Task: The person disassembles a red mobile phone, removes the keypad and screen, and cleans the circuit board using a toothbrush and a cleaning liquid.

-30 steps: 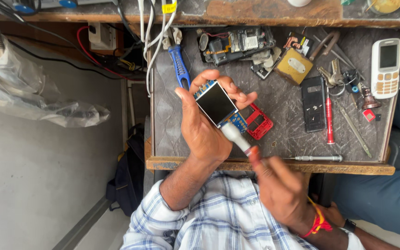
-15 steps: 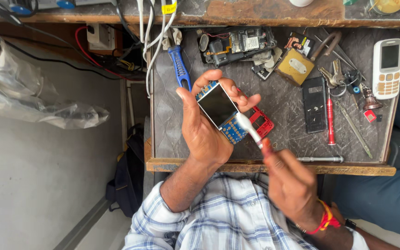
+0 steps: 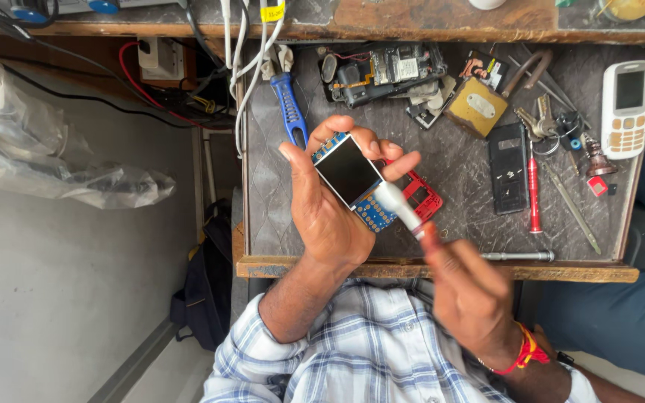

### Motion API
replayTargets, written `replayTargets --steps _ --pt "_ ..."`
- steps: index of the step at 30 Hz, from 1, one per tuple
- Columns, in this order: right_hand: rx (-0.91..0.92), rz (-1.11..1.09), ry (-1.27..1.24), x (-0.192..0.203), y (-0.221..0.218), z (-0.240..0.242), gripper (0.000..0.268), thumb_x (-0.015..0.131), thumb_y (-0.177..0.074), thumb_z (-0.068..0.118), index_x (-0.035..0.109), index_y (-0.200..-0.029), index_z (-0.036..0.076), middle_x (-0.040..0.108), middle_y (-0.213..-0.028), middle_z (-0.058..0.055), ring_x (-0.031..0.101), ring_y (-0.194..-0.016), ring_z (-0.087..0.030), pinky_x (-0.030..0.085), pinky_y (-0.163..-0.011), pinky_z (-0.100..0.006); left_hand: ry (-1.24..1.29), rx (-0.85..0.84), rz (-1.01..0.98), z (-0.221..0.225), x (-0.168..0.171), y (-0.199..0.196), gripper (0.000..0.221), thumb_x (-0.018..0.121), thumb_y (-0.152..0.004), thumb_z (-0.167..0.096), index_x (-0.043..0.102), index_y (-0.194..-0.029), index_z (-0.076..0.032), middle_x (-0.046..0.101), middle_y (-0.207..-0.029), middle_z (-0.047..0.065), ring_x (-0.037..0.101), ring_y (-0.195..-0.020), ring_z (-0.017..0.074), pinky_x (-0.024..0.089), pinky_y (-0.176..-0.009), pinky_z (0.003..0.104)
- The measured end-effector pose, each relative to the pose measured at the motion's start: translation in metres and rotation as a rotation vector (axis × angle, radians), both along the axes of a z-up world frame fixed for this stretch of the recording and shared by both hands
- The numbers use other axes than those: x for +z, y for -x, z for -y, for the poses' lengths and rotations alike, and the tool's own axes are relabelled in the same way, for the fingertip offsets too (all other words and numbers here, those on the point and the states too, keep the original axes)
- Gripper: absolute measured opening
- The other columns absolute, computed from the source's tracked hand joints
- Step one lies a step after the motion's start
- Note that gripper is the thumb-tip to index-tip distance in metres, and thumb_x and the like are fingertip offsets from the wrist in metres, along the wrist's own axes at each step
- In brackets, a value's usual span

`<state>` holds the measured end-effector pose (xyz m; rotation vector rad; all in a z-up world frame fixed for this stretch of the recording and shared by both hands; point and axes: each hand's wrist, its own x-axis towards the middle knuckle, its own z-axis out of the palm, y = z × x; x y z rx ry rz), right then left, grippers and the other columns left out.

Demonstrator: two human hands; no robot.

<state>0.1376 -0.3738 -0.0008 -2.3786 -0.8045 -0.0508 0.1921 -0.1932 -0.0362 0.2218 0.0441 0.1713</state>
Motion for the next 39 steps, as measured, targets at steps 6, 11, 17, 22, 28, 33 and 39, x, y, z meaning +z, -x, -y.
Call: replayTargets --steps 6,11,17,22,28,33,39 --pt "-0.01 -0.016 -0.038 -0.006 0.001 0.005 0.049 0.059 -0.088 -0.012 0.062 -0.136 -0.003 0.055 -0.078 -0.01 0.056 -0.055 -0.019 0.044 -0.048 -0.037 0.004 0.02 -0.009 -0.004 0.001 -0.001 0.063 0.03 -0.116 -0.062 0.052 -0.131 -0.004 0.06 -0.103 0.014 0.065 -0.105 0.0274 0.055 -0.105 0.056" --pt "-0.077 0.003 -0.056 -0.011 0.001 0.006 0.047 0.063 -0.092 -0.012 0.061 -0.139 -0.002 0.054 -0.079 -0.011 0.056 -0.056 -0.019 0.043 -0.05 -0.036 0.022 0.023 0.0 -0.005 0.001 -0.002 0.063 0.03 -0.116 -0.061 0.052 -0.131 -0.005 0.06 -0.103 0.013 0.065 -0.104 0.0259 0.055 -0.105 0.056" --pt "-0.077 0.013 -0.048 -0.01 0.004 0.005 0.045 0.063 -0.092 -0.012 0.062 -0.136 -0.003 0.054 -0.079 -0.011 0.055 -0.056 -0.019 0.041 -0.048 -0.037 0.074 0.019 -0.002 -0.005 0.0 -0.001 0.062 0.032 -0.116 -0.061 0.053 -0.131 -0.005 0.06 -0.104 0.013 0.066 -0.103 0.026 0.055 -0.104 0.055" --pt "0.028 -0.001 -0.049 -0.006 0.004 0.004 0.044 0.063 -0.09 -0.013 0.063 -0.132 -0.004 0.053 -0.074 -0.008 0.054 -0.051 -0.016 0.04 -0.045 -0.037 0.126 0.018 -0.011 -0.008 -0.002 -0.005 0.062 0.034 -0.115 -0.061 0.054 -0.129 -0.004 0.06 -0.104 0.012 0.067 -0.102 0.0267 0.056 -0.104 0.055" --pt "0.051 -0.073 -0.05 -0.008 0.006 0.007 0.047 0.061 -0.083 -0.012 0.065 -0.131 -0.007 0.054 -0.072 -0.012 0.055 -0.052 -0.02 0.043 -0.047 -0.038 0.143 0.004 -0.023 -0.009 -0.004 -0.006 0.061 0.036 -0.116 -0.06 0.053 -0.131 -0.004 0.061 -0.105 0.012 0.067 -0.101 0.0267 0.057 -0.102 0.054" --pt "-0.138 -0.154 -0.204 -0.014 0.006 0.021 0.035 0.061 -0.095 -0.006 0.061 -0.13 -0.002 0.064 -0.086 -0.013 0.064 -0.071 -0.018 0.05 -0.063 -0.03 0.131 -0.039 0.02 -0.01 0.001 -0.006 0.064 0.034 -0.118 -0.06 0.052 -0.137 -0.001 0.062 -0.112 0.015 0.067 -0.105 0.0274 0.057 -0.104 0.055" --pt "-0.206 -0.297 -0.376 -0.019 0.018 0.03 0.04 0.062 -0.099 0.001 0.059 -0.138 -0.006 0.072 -0.099 -0.015 0.067 -0.079 -0.013 0.054 -0.07 -0.025 0.129 -0.089 -0.075 -0.014 0.014 -0.007 0.059 0.033 -0.114 -0.045 0.042 -0.153 -0.001 0.058 -0.14 0.022 0.064 -0.123 0.0312 0.053 -0.115 0.053"
